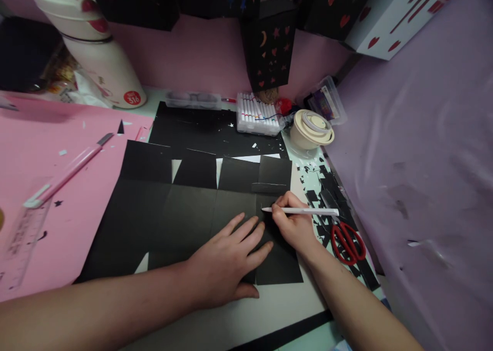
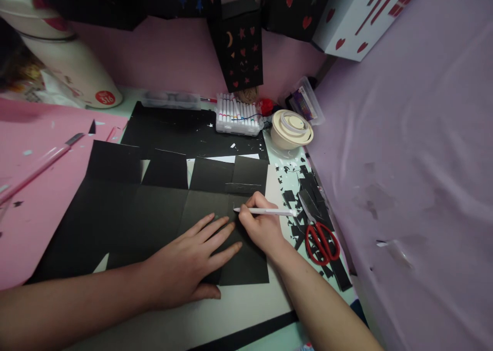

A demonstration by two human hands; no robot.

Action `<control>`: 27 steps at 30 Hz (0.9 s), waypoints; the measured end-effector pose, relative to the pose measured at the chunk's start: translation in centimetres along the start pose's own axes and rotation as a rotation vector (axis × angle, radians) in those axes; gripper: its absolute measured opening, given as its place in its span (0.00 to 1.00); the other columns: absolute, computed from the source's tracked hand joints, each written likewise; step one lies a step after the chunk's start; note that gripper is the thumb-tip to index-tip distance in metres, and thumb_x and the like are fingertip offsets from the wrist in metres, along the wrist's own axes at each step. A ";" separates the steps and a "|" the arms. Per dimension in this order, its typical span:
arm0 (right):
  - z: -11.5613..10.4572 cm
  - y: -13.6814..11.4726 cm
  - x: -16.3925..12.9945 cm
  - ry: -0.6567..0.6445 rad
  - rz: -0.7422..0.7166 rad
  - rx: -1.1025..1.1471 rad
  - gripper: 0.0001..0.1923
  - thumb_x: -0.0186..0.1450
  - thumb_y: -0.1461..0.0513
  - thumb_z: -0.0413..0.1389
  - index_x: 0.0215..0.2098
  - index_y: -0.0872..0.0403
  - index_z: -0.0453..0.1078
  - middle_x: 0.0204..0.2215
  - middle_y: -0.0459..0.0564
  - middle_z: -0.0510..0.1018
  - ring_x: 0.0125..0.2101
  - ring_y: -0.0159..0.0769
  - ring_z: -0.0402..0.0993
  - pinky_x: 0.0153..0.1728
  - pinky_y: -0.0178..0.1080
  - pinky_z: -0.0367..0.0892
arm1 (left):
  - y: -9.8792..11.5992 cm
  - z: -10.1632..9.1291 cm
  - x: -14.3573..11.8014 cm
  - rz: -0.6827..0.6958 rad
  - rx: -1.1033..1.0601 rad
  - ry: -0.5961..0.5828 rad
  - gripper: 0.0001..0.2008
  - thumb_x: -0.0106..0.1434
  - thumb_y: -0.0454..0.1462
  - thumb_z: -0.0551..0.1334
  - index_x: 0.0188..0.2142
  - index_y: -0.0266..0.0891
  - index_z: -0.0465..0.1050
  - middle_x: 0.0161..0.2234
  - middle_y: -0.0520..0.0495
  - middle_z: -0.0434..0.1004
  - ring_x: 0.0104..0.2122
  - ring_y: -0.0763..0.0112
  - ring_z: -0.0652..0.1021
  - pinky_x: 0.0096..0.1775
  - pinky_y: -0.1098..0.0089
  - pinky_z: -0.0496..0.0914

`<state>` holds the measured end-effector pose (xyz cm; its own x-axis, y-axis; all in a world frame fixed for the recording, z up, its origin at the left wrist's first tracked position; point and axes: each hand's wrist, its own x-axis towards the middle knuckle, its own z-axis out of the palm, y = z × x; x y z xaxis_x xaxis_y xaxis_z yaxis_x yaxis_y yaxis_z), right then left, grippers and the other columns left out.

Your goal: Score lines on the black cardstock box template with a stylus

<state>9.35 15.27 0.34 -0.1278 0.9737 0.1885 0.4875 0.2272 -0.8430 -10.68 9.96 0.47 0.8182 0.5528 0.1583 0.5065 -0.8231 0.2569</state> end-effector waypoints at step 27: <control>0.1 0.4 -0.1 0.120 0.040 0.002 0.12 0.64 0.62 0.55 0.23 0.51 0.62 0.20 0.41 0.69 0.23 0.31 0.65 0.27 0.35 0.61 | 0.0 -0.1 0.1 0.002 0.006 0.002 0.40 0.58 0.59 0.61 0.62 0.39 0.60 0.61 0.34 0.62 0.62 0.46 0.61 0.62 0.49 0.48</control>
<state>9.48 15.22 -0.09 -0.0038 0.9770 0.2132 0.4886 0.1878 -0.8520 -10.67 10.03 0.53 0.8189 0.5510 0.1604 0.5061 -0.8252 0.2508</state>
